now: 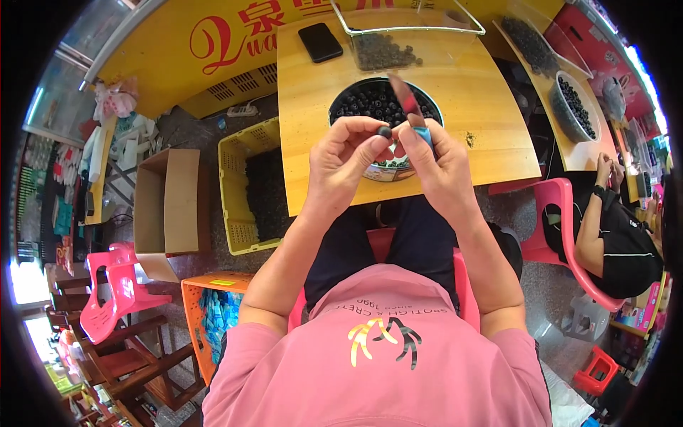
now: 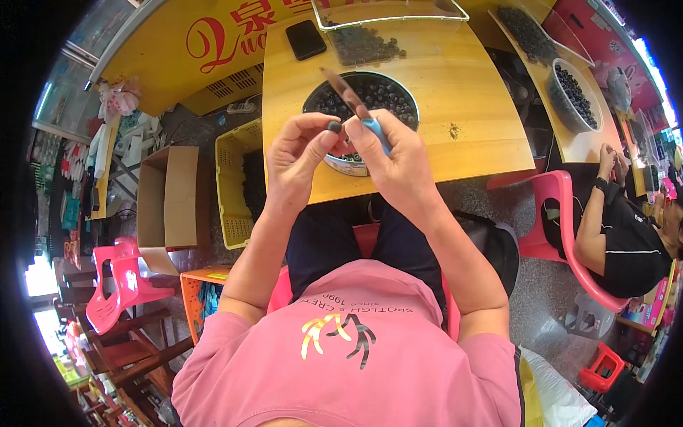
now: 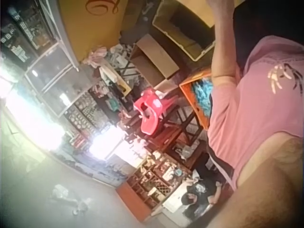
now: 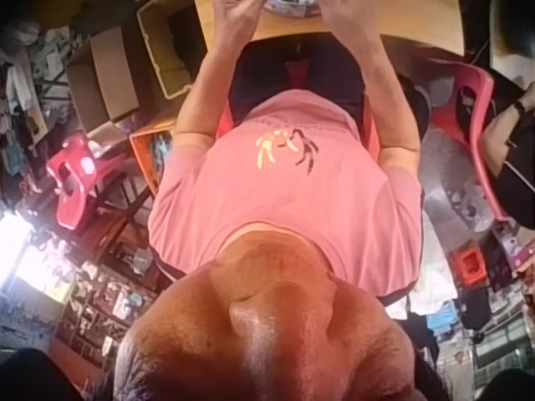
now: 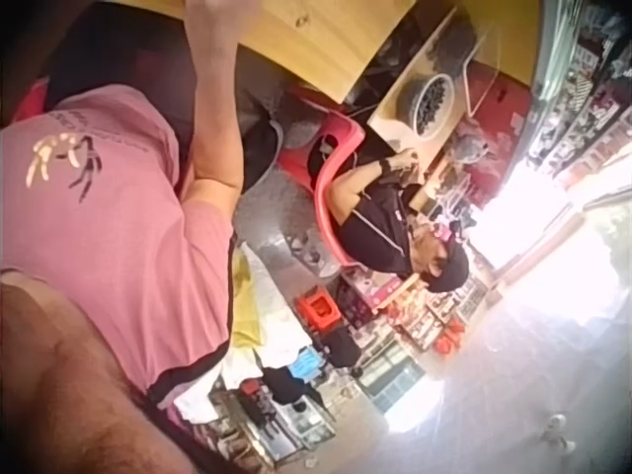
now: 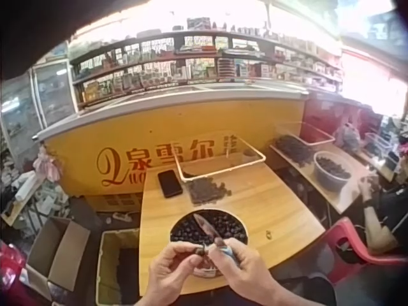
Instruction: Trimming the stems or ends of small black berries using a small knife at a manual workstation.
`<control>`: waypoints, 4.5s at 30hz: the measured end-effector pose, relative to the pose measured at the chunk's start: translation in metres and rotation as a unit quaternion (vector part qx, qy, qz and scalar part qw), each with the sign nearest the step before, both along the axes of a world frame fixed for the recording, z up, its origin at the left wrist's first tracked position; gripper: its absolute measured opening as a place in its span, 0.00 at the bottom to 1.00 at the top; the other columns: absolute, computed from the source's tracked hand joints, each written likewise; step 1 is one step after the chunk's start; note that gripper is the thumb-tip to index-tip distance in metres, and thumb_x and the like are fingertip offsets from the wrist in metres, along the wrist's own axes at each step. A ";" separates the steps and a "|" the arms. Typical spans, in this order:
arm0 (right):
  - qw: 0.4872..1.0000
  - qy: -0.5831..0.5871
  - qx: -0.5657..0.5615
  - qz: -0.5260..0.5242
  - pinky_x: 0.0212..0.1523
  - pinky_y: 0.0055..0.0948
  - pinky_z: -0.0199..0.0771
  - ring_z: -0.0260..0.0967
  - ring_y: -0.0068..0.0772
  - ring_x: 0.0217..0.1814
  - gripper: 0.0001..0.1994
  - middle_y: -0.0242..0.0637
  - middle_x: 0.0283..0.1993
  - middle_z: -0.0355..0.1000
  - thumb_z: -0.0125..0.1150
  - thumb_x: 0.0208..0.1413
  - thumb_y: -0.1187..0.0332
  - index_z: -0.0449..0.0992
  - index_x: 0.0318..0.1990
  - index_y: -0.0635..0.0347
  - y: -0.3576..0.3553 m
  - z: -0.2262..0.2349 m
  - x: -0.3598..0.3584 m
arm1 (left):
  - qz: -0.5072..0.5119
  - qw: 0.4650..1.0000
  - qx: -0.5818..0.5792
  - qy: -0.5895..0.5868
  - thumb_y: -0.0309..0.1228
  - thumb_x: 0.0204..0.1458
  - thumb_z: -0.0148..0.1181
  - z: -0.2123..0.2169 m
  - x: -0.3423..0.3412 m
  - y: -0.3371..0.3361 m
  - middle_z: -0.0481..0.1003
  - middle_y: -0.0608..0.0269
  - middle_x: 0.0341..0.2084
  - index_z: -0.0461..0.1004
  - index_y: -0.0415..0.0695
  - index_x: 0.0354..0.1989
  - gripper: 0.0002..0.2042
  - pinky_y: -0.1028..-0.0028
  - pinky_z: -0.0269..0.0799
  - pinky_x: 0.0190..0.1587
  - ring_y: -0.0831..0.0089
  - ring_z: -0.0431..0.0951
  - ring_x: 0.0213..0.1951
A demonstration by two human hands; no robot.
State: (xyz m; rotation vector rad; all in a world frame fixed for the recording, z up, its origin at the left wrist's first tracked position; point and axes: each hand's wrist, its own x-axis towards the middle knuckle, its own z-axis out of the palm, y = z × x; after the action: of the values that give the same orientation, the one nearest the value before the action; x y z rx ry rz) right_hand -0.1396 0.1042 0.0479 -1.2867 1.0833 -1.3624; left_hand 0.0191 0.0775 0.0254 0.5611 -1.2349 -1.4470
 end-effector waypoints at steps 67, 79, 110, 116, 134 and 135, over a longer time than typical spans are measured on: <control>0.973 0.208 -0.009 -0.102 0.41 0.19 0.67 0.67 0.18 0.35 0.14 0.30 0.29 0.72 0.59 0.61 0.63 0.79 0.43 0.68 0.008 -0.025 -0.065 | -0.139 0.675 -0.372 -0.621 0.25 0.41 0.60 -0.030 -0.031 -0.095 0.76 0.54 0.30 0.74 0.40 0.31 0.08 0.61 0.73 0.39 0.58 0.77 0.39; 0.997 0.021 -0.010 -0.078 0.34 0.17 0.67 0.67 0.14 0.32 0.12 0.27 0.30 0.72 0.65 0.57 0.64 0.76 0.40 0.64 -0.011 -0.019 -0.028 | -0.037 0.898 -0.257 -0.356 0.24 0.46 0.66 0.022 -0.025 -0.037 0.72 0.68 0.26 0.73 0.40 0.40 0.13 0.79 0.66 0.30 0.81 0.69 0.27; 0.979 -0.157 0.106 0.074 0.23 0.12 0.56 0.58 0.09 0.21 0.11 0.24 0.28 0.71 0.60 0.61 0.64 0.75 0.45 0.60 0.001 -0.005 -0.029 | -0.090 0.993 -0.058 -0.039 0.29 0.55 0.63 -0.006 -0.018 -0.016 0.69 0.72 0.35 0.74 0.40 0.40 0.08 0.82 0.67 0.42 0.83 0.70 0.39; 0.966 0.205 -0.141 -0.076 0.33 0.22 0.68 0.71 0.23 0.32 0.12 0.34 0.34 0.75 0.57 0.62 0.65 0.76 0.44 0.65 0.005 -0.007 -0.029 | -0.082 0.995 0.042 -0.039 0.30 0.59 0.59 -0.003 -0.009 -0.018 0.75 0.67 0.35 0.71 0.39 0.45 0.10 0.81 0.70 0.38 0.83 0.72 0.34; 0.863 0.421 -0.247 -0.128 0.24 0.29 0.67 0.69 0.34 0.23 0.08 0.40 0.31 0.73 0.63 0.54 0.72 0.77 0.42 0.61 0.006 -0.003 -0.031 | -0.067 0.996 0.043 -0.044 0.26 0.56 0.61 0.005 -0.011 -0.015 0.75 0.68 0.29 0.72 0.39 0.42 0.08 0.82 0.69 0.33 0.84 0.73 0.30; 0.864 0.421 -0.247 -0.128 0.24 0.29 0.67 0.69 0.34 0.23 0.08 0.40 0.31 0.73 0.63 0.54 0.72 0.77 0.42 0.61 0.006 -0.003 -0.031 | -0.068 0.996 0.044 -0.044 0.26 0.56 0.61 0.005 -0.011 -0.015 0.75 0.68 0.29 0.72 0.39 0.42 0.08 0.82 0.69 0.33 0.84 0.73 0.30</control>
State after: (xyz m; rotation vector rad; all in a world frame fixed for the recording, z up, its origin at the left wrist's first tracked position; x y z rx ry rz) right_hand -0.1709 0.1097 0.0447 -2.3178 1.5802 -1.3293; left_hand 0.0082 0.0626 0.0300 0.6159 -1.3048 -1.6104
